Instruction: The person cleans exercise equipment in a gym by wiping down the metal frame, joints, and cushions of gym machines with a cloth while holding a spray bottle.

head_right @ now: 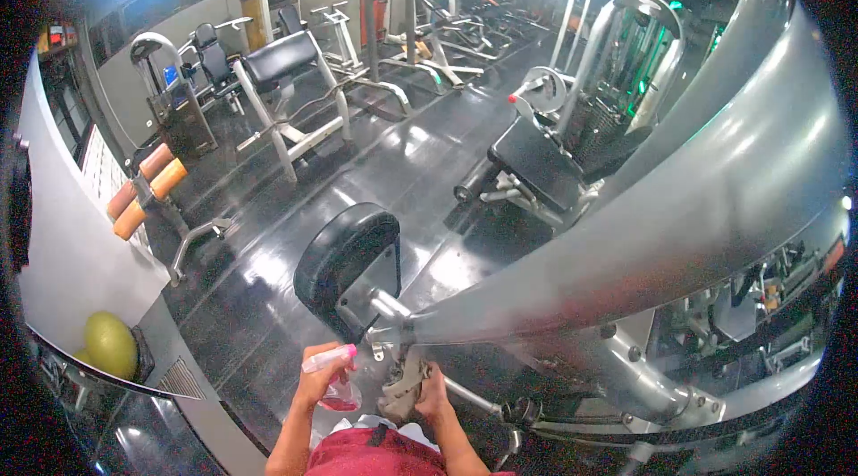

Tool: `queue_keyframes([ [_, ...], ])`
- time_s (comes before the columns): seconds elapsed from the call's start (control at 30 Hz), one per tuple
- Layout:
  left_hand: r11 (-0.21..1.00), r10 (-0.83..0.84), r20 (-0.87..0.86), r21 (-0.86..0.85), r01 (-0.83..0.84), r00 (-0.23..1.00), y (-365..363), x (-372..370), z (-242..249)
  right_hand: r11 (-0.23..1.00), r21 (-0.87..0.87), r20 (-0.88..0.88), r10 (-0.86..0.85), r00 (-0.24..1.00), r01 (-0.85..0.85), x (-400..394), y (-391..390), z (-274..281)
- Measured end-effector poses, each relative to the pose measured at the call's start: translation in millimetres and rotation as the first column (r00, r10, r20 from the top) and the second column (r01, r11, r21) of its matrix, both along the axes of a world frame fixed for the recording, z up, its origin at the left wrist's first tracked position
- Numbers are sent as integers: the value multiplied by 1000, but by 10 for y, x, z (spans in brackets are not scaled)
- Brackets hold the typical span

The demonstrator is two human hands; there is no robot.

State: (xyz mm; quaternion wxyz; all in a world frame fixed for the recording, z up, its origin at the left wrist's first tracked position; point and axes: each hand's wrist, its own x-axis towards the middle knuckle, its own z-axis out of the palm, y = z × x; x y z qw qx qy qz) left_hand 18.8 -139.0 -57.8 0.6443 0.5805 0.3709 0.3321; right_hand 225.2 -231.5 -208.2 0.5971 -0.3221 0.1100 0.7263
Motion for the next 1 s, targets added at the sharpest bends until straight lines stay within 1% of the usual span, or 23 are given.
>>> queue_keyframes([
  [0.03, 999, 18, 39, -34, -16, 999, -23, -24, -71, 1000, 0, -5, 7, 1000, -7, -13, -6, 139],
  [0.07, 999, 24, 31, -36, -23, 999, -51, -46, -60, 995, 78, -65, 61, 996, -55, -45, -11, 472],
  [0.1, 998, 40, 24, -58, -38, 999, -78, -70, -45, 983, 157, -123, 115, 986, -95, -72, -29, 638],
  [0.13, 995, 54, 17, -80, -52, 998, -102, -101, -38, 983, 155, -131, 117, 984, -96, -69, -42, 522],
  [0.2, 994, 81, -12, -71, -82, 997, -141, -199, -57, 956, 215, -55, 218, 974, -201, -16, -27, 76],
  [0.23, 992, 111, -30, -57, -112, 993, -151, -248, -79, 926, 304, -135, 273, 953, -222, 6, -18, -120],
  [0.27, 990, 125, -25, -59, -127, 992, -150, -302, -123, 923, 302, -130, 287, 949, -238, -3, -7, -112],
  [0.33, 985, 173, 29, 7, -173, 984, -191, -433, -231, 922, 334, 6, 207, 978, -197, -126, 7, 110],
  [0.37, 979, 202, 23, -11, -201, 979, -217, -475, -198, 911, 361, 21, 207, 978, -200, -214, 60, 440],
  [0.4, 976, 216, 25, -13, -215, 976, -239, -522, -196, 909, 358, 22, 221, 975, -214, -256, 82, 404],
  [0.47, 961, 276, 80, -47, -273, 958, -219, -594, -198, 884, 346, 127, 289, 949, -315, -282, 207, 303],
  [0.53, 957, 288, 87, -51, -284, 954, -152, -716, -201, 888, 304, 106, 330, 938, -346, -329, 308, 236],
  [0.6, 948, 317, 73, -47, -315, 945, -61, -817, -192, 797, 424, 166, 398, 902, -430, -443, 424, 272],
  [0.67, 949, 315, 93, -43, -312, 945, 59, -941, -210, 806, 380, 208, 404, 891, -454, -558, 528, 181],
  [0.73, 949, 315, 114, -41, -313, 942, 207, -1051, -224, 798, 266, 309, 461, 832, -541, -636, 639, 181],
  [0.77, 950, 311, 99, -32, -309, 945, 292, -1114, -227, 769, 375, 177, 489, 854, -518, -649, 693, 24],
  [0.8, 952, 306, 81, -25, -305, 949, 381, -1168, -228, 768, 371, 181, 491, 852, -522, -676, 779, -83],
  [0.83, 952, 307, 83, -30, -306, 948, 480, -1226, -237, 795, 311, 176, 490, 854, -521, -725, 869, -197],
  [0.87, 952, 304, 73, -35, -303, 950, 580, -1289, -240, 819, 251, 166, 489, 856, -516, -816, 963, -143],
  [0.9, 953, 301, 59, -38, -299, 952, 690, -1367, -236, 813, 264, 220, 473, 853, -519, -879, 1030, -76],
  [0.93, 954, 300, 51, -40, -298, 953, 803, -1450, -224, 815, 264, 212, 472, 856, -515, -966, 1110, -14],
  [0.97, 961, 275, 44, -7, -275, 960, 911, -1520, -208, 835, 281, 247, 413, 876, -473, -1097, 1225, 245],
  [1.0, 968, 250, 34, 25, -251, 968, 1019, -1597, -193, 853, 298, 278, 352, 894, -429, -1211, 1326, 367],
])
